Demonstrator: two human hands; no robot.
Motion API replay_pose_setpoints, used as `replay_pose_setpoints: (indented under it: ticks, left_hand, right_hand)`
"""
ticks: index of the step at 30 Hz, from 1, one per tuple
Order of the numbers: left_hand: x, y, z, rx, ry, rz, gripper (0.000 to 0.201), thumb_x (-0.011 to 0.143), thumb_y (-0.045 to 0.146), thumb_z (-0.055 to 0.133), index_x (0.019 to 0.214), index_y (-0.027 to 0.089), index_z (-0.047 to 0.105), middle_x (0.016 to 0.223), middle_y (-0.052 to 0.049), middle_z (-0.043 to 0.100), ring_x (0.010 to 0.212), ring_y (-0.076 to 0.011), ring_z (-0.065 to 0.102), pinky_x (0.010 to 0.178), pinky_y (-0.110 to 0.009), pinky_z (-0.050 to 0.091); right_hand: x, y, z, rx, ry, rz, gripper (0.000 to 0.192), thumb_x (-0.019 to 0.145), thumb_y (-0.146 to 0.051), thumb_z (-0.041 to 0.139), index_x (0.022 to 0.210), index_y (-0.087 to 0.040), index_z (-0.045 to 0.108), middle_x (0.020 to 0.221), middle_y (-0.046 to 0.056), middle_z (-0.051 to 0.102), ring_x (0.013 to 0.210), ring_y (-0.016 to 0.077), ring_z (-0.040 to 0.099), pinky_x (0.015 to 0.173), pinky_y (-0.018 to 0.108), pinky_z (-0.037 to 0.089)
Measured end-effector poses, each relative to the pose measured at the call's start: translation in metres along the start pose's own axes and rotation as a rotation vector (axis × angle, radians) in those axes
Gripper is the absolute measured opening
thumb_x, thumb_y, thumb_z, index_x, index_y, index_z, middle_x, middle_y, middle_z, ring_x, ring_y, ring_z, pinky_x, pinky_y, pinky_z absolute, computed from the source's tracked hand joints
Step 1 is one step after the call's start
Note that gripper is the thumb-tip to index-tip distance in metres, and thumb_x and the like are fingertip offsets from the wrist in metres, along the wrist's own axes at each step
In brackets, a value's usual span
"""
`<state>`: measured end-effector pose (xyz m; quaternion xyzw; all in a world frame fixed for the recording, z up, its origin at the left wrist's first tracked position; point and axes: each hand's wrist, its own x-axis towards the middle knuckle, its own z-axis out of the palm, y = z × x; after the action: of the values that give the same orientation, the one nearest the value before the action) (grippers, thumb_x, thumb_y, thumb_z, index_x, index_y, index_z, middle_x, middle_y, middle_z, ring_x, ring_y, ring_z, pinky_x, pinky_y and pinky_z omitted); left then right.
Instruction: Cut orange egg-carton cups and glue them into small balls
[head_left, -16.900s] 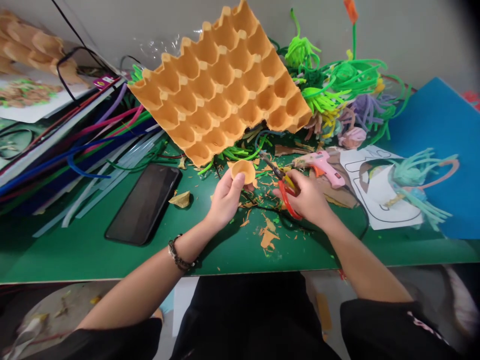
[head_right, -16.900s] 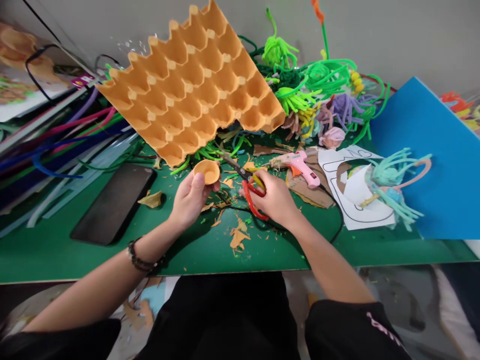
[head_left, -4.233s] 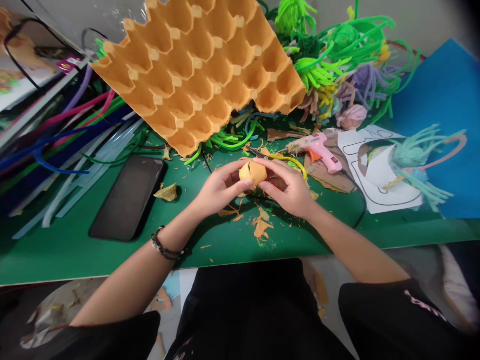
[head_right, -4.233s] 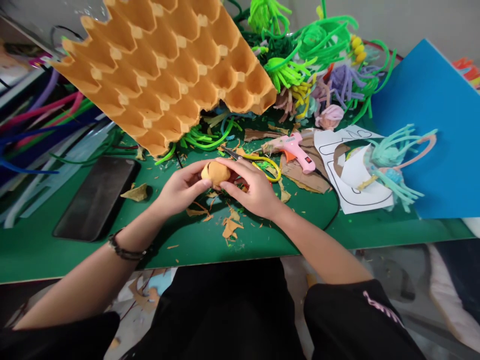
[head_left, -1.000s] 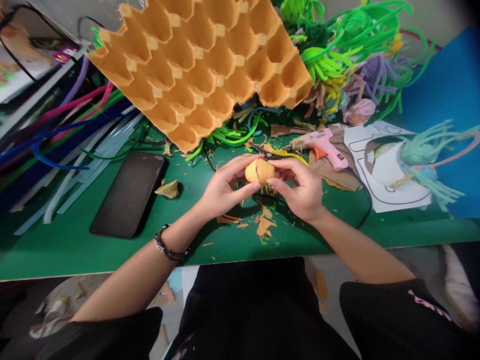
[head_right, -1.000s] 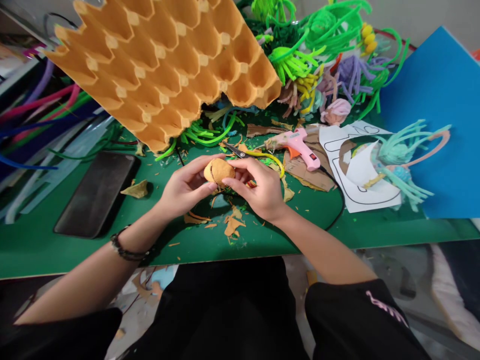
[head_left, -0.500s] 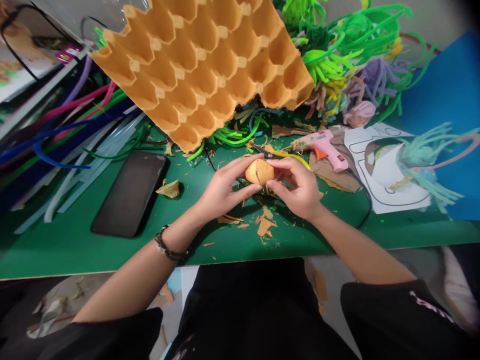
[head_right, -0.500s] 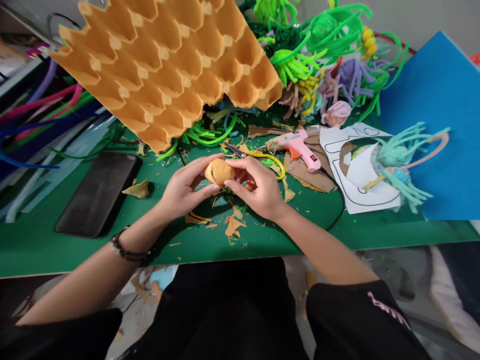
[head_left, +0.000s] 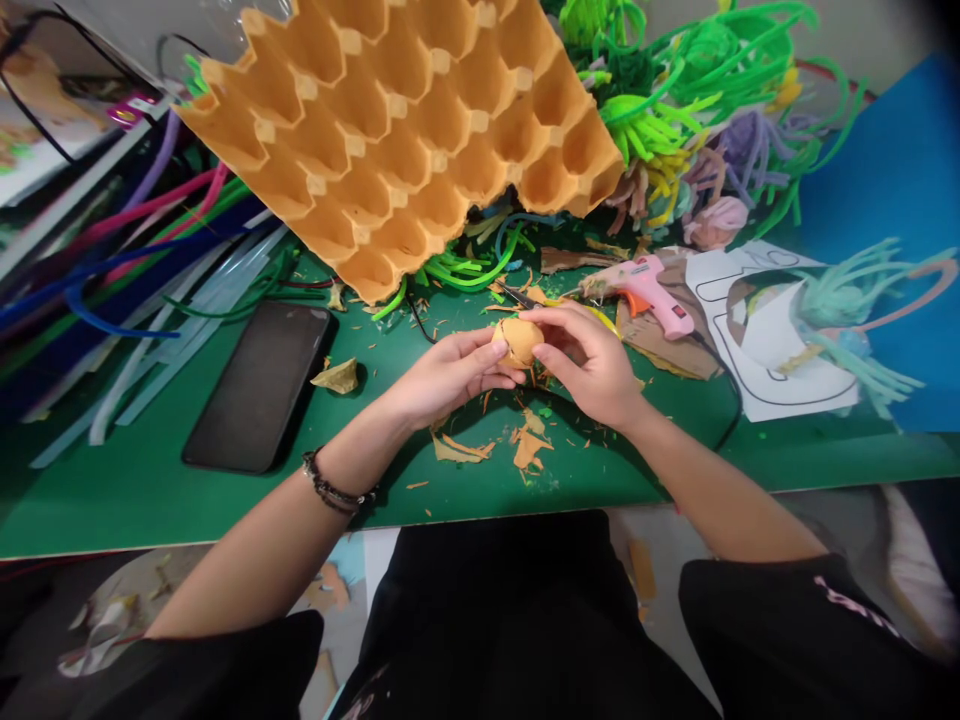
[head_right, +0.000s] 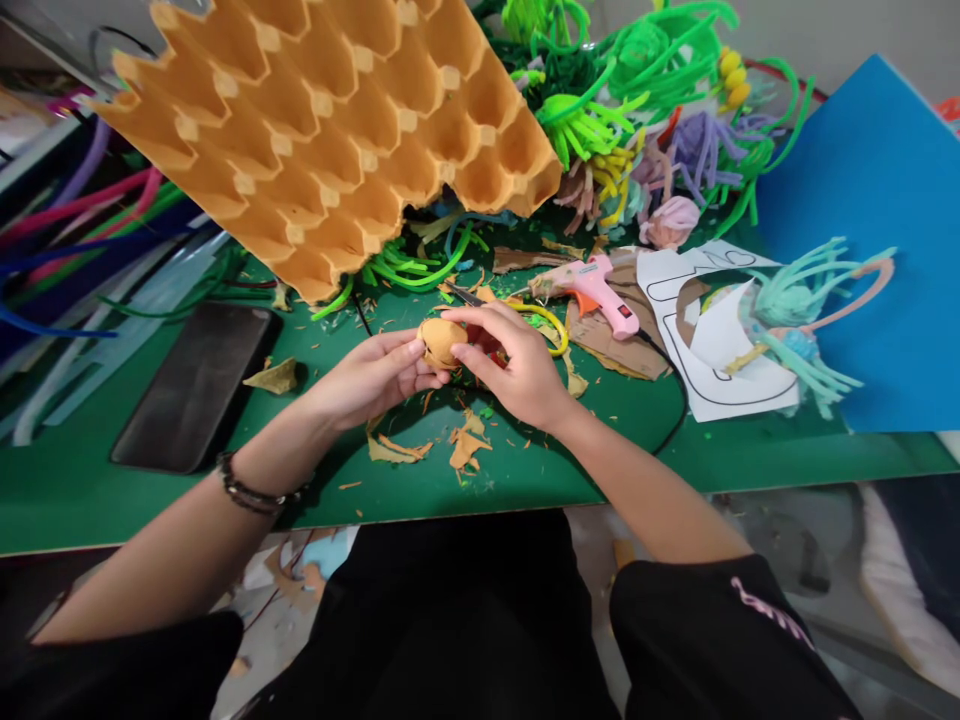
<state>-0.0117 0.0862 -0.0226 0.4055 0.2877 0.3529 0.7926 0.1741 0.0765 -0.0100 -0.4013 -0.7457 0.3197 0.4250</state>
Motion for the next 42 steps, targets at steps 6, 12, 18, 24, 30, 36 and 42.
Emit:
replay_pose_setpoints:
  ticks: [6, 12, 18, 24, 30, 36, 42]
  left_hand:
    - [0.0007, 0.0024, -0.0006, -0.199, -0.043, -0.127, 0.031, 0.067, 0.036, 0.080, 0.084, 0.013, 0.070, 0.076, -0.001, 0.071, 0.068, -0.0072, 0.069, 0.066, -0.012, 0.057]
    - [0.0010, 0.0018, -0.0007, -0.226, -0.049, -0.126, 0.031, 0.066, 0.032, 0.081, 0.086, 0.012, 0.070, 0.077, -0.001, 0.072, 0.069, -0.0082, 0.070, 0.067, -0.013, 0.057]
    - [0.0005, 0.0020, -0.0007, -0.187, -0.038, -0.112, 0.034, 0.065, 0.033, 0.082, 0.089, 0.013, 0.069, 0.078, -0.001, 0.072, 0.068, -0.0082, 0.069, 0.065, -0.014, 0.055]
    - [-0.0006, 0.0031, -0.0025, -0.056, -0.059, -0.042, 0.039, 0.068, 0.035, 0.080, 0.097, 0.013, 0.067, 0.082, -0.001, 0.069, 0.069, -0.0063, 0.065, 0.067, -0.014, 0.052]
    - [-0.0010, 0.0043, -0.0027, 0.160, -0.079, 0.052, 0.040, 0.073, 0.041, 0.074, 0.102, 0.014, 0.067, 0.084, -0.002, 0.066, 0.071, -0.0063, 0.062, 0.068, -0.015, 0.050]
    - [-0.0008, 0.0065, -0.0022, 0.336, -0.065, 0.141, 0.044, 0.076, 0.042, 0.070, 0.106, 0.012, 0.064, 0.079, -0.003, 0.066, 0.069, -0.0089, 0.061, 0.065, -0.018, 0.051]
    - [-0.0008, 0.0058, -0.0035, 0.449, -0.032, 0.217, 0.050, 0.077, 0.044, 0.068, 0.114, 0.011, 0.060, 0.080, -0.005, 0.068, 0.071, -0.0115, 0.063, 0.068, -0.022, 0.052]
  right_hand:
    - [0.0024, -0.0007, -0.0018, 0.003, -0.015, 0.011, 0.023, 0.090, -0.034, 0.053, 0.107, -0.020, 0.061, 0.101, 0.004, 0.060, 0.087, 0.0133, 0.056, 0.071, 0.027, 0.050]
    - [0.0018, -0.0011, -0.0024, -0.006, -0.036, -0.004, 0.023, 0.090, -0.035, 0.051, 0.107, -0.021, 0.059, 0.106, 0.005, 0.059, 0.099, 0.0165, 0.055, 0.087, 0.034, 0.048]
    - [0.0024, -0.0007, -0.0044, -0.038, -0.080, -0.064, 0.022, 0.092, -0.032, 0.048, 0.109, -0.021, 0.057, 0.105, 0.005, 0.058, 0.101, 0.0162, 0.054, 0.090, 0.035, 0.047]
    - [0.0031, -0.0014, -0.0064, -0.038, -0.127, -0.114, 0.021, 0.092, -0.027, 0.047, 0.110, -0.020, 0.055, 0.108, 0.006, 0.055, 0.102, 0.0155, 0.052, 0.086, 0.032, 0.048]
    - [0.0028, -0.0008, -0.0066, -0.051, -0.130, -0.136, 0.023, 0.086, -0.026, 0.055, 0.108, -0.021, 0.053, 0.107, 0.006, 0.054, 0.101, 0.0163, 0.052, 0.085, 0.033, 0.048]
    - [0.0041, 0.0020, -0.0069, -0.055, -0.128, -0.144, 0.025, 0.084, -0.031, 0.061, 0.105, -0.021, 0.054, 0.108, 0.005, 0.055, 0.103, 0.0169, 0.053, 0.088, 0.034, 0.048]
    - [0.0040, 0.0021, -0.0067, -0.032, -0.126, -0.140, 0.024, 0.083, -0.029, 0.061, 0.105, -0.022, 0.054, 0.107, 0.005, 0.055, 0.104, 0.0169, 0.053, 0.089, 0.035, 0.048]
